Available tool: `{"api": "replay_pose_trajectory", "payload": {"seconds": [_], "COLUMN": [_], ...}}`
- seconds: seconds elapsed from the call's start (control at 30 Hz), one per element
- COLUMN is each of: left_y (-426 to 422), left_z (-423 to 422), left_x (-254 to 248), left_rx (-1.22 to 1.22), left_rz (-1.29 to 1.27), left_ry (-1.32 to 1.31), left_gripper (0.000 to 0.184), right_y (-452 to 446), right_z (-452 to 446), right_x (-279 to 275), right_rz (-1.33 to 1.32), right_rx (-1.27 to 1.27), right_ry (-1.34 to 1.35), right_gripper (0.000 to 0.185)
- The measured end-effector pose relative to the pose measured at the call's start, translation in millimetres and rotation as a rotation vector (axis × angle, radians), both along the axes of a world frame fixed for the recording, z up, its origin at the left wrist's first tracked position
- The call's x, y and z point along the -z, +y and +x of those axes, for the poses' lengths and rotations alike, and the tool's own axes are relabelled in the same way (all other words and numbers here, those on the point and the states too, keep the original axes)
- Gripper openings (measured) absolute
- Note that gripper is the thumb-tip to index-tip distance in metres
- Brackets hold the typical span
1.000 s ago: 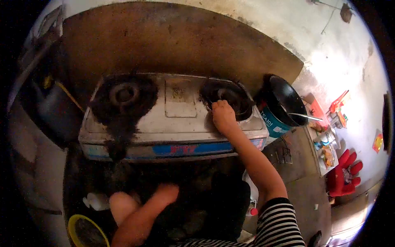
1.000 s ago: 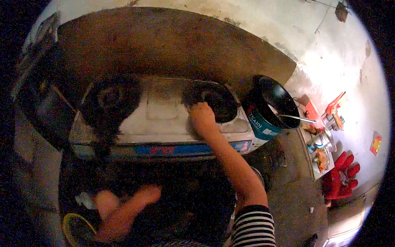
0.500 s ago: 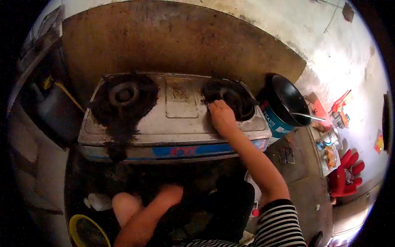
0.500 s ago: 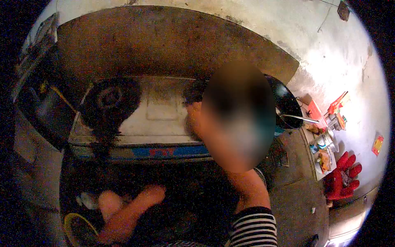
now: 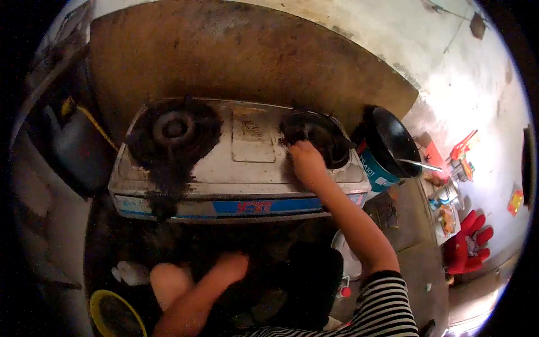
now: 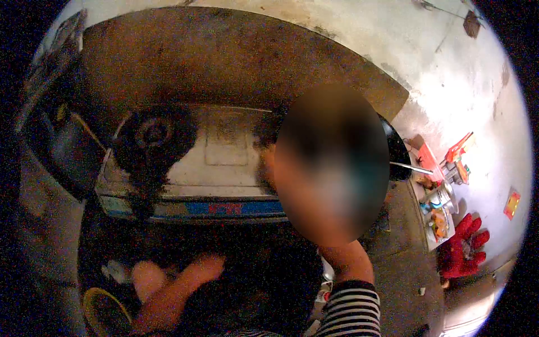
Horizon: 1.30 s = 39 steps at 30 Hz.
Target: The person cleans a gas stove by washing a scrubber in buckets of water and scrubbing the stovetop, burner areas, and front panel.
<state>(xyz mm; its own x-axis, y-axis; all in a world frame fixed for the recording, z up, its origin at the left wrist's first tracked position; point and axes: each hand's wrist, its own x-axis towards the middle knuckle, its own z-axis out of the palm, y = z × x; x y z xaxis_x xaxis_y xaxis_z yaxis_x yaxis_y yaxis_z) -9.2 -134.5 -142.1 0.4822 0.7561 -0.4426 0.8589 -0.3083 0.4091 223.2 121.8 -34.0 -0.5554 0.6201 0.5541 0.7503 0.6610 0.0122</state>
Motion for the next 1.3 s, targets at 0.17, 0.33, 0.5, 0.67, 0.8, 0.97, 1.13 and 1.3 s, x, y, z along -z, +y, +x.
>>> {"api": "replay_pose_trajectory", "payload": {"seconds": [0.17, 0.33, 0.5, 0.67, 0.8, 0.97, 1.13, 1.3], "left_y": [-13.3, -4.6, -13.9, -7.9, -7.7, -10.8, -5.4, -4.3], "left_z": [-9.8, -6.8, -4.7, -6.7, -1.1, 1.4, -0.6, 13.4], "left_x": [-3.4, -5.8, 15.3, 19.8, 30.0, 9.7, 21.5, 12.8], "left_rx": [-0.074, -0.011, -0.102, -0.036, -0.032, -0.031, -0.037, -0.019], "left_rz": [0.041, -0.027, 0.045, -0.011, 0.114, 0.018, 0.044, 0.010], "left_ry": [-0.055, 0.070, -0.089, -0.014, 0.052, -0.067, -0.044, -0.038], "left_gripper": [0.025, 0.022, 0.021, 0.021, 0.021, 0.022, 0.024, 0.026], "right_y": [-70.5, -26.5, -66.7, -45.9, -39.2, -60.9, -29.9, -64.6], "right_z": [0.3, -62.6, 5.8, -29.8, -35.8, 3.7, -25.5, 9.4], "right_x": [-55.9, -58.5, -45.1, -58.2, -57.1, -62.6, -49.0, -58.0], "right_rz": [-0.010, -0.018, 0.050, 0.042, 0.087, -0.076, 0.122, 0.058], "right_rx": [0.118, 0.130, 0.083, 0.113, 0.089, 0.183, 0.097, 0.100], "right_ry": [-0.150, -0.172, -0.109, -0.213, -0.121, -0.232, -0.250, -0.240], "right_gripper": [0.016, 0.015, 0.010, 0.012, 0.009, 0.013, 0.013, 0.011]}}
